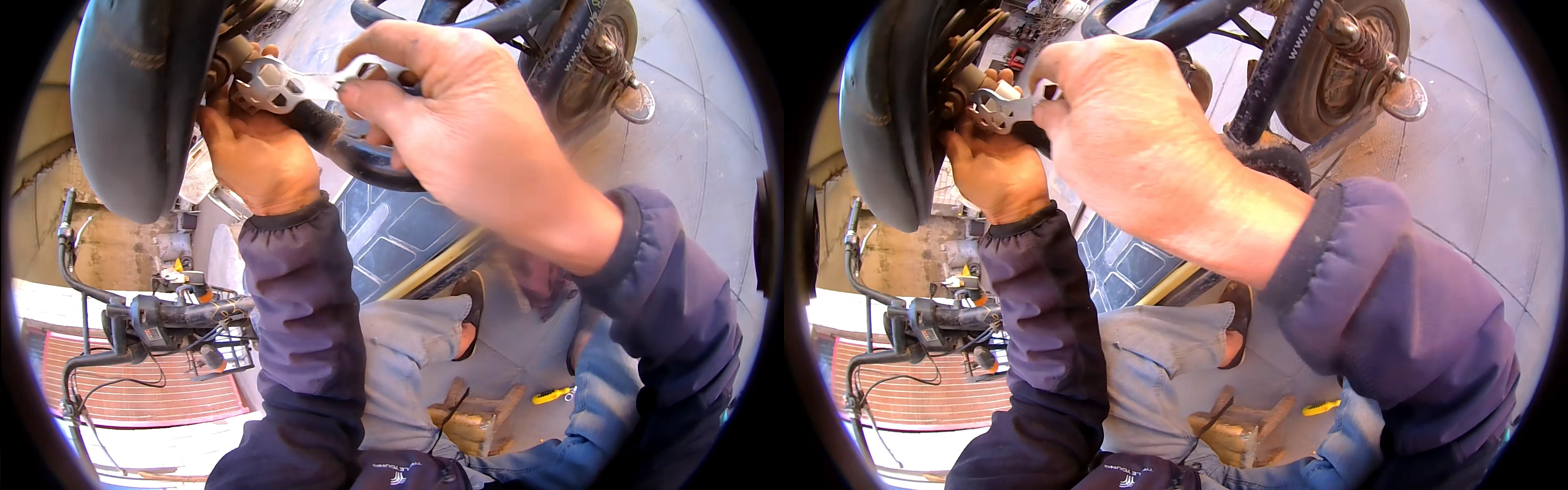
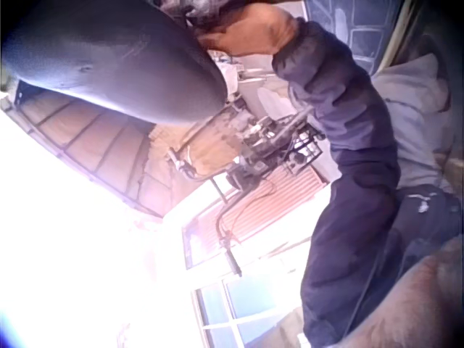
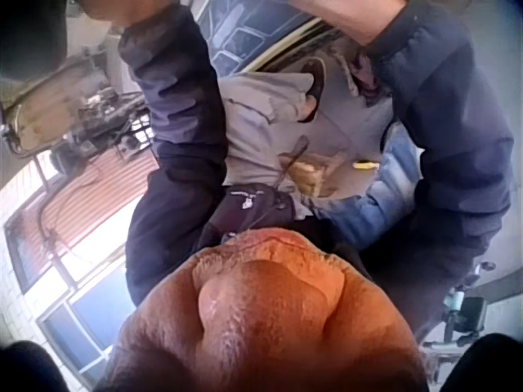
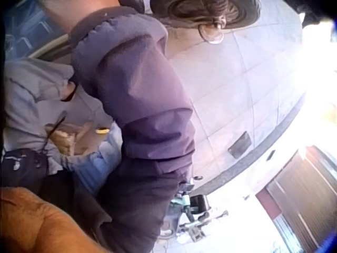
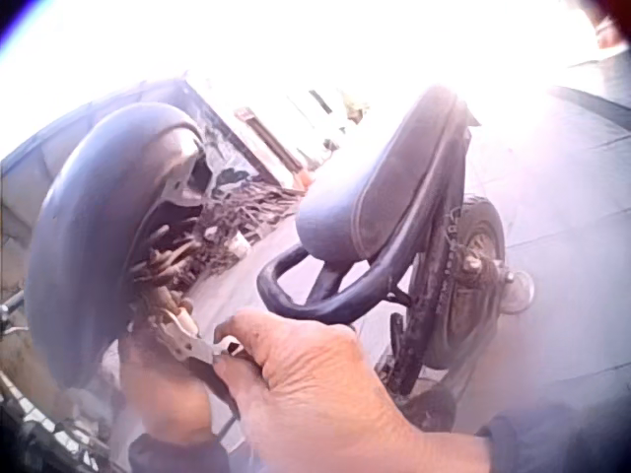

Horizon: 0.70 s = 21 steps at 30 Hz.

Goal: The person sits on the ground and uses a multi-tool wrench to tighten a bolt on the rear frame of a blue scooter. The person repeatedly adjusts the tool and applies force to the fastener near the seat.

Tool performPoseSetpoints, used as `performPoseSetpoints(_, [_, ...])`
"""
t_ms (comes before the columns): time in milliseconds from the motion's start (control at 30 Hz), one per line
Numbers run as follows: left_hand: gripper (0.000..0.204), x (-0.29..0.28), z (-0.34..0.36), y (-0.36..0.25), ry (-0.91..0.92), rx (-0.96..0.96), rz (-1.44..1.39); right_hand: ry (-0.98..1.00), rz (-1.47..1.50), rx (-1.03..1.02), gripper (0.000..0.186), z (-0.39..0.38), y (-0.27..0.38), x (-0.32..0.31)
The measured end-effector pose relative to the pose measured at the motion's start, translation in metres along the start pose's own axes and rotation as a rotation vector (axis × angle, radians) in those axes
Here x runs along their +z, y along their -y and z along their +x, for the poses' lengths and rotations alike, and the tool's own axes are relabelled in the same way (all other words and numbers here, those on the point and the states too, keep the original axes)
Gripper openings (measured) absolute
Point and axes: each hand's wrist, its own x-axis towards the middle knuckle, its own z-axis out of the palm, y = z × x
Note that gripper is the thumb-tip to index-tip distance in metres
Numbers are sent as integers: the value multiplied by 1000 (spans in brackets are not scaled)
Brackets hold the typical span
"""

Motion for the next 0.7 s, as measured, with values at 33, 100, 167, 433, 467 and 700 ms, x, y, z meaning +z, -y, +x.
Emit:
performPoseSetpoints(33, [51,-2,1,0,-7,-11,-16,-14,4,-1,15,1,-2,1])
performPoseSetpoints(100, [52,-5,2,0,-18,-36,-49,-49,18,-3,16,3,-7,4])
performPoseSetpoints(167, [54,1,-1,0,-43,-5,14,-51,3,-30,16,6,-14,7])
performPoseSetpoints(433, [57,-1,0,1,34,-16,-39,-122,-15,-176,17,14,-24,13])
performPoseSetpoints(467, [57,4,-1,0,-2,-16,-10,-122,-32,-179,18,17,-27,14])
performPoseSetpoints(700, [56,8,-4,-2,-57,-5,50,-139,-54,-182,21,9,-27,18])
